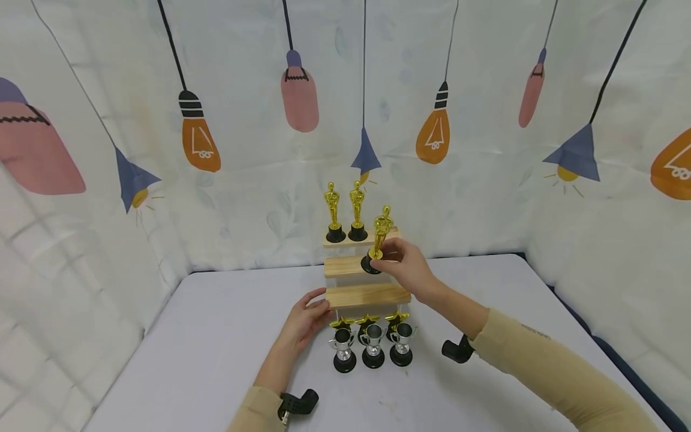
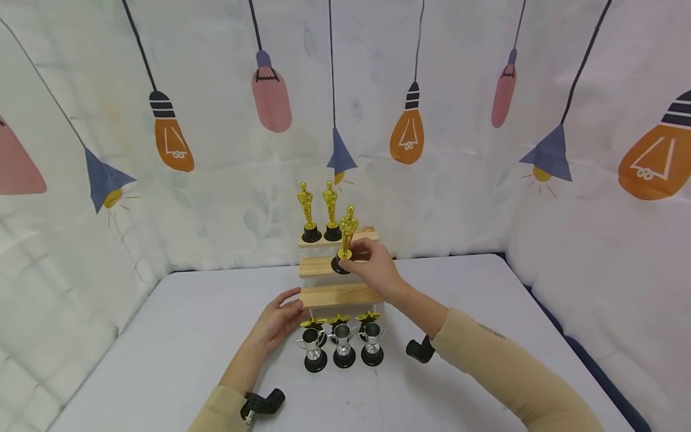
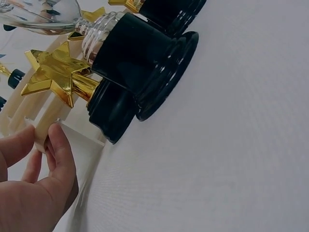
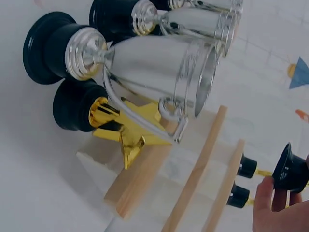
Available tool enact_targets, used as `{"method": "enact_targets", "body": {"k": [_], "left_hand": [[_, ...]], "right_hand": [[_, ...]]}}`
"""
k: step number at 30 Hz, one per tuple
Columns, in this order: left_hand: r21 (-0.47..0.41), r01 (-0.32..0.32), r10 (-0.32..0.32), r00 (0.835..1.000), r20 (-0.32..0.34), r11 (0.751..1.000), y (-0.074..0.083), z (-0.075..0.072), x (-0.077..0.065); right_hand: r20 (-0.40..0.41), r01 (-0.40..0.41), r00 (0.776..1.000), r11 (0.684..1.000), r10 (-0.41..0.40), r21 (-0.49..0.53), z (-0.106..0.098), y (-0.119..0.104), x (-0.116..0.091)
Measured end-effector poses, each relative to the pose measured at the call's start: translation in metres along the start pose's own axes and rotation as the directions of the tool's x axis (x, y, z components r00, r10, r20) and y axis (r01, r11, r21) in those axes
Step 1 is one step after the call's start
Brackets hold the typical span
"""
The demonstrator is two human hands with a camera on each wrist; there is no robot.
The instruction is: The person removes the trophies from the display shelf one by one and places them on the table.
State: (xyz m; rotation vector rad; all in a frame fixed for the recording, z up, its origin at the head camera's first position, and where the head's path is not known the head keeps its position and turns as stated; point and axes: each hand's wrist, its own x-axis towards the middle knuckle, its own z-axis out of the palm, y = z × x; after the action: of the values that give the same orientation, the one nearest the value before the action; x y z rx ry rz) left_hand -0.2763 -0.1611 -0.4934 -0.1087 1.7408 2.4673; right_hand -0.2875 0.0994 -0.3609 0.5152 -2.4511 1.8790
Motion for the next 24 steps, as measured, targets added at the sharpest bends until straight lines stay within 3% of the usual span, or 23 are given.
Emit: {"method": "enact_targets", "body": {"k": [24], "left_hand": [[0.008, -0.007, 0.007, 1.0, -0.012, 1.0, -0.001, 0.001, -0.001]], "right_hand": [[0.133, 0.018, 0.991, 0.999, -0.022, 0.031, 0.014, -0.001, -0.037]]}}
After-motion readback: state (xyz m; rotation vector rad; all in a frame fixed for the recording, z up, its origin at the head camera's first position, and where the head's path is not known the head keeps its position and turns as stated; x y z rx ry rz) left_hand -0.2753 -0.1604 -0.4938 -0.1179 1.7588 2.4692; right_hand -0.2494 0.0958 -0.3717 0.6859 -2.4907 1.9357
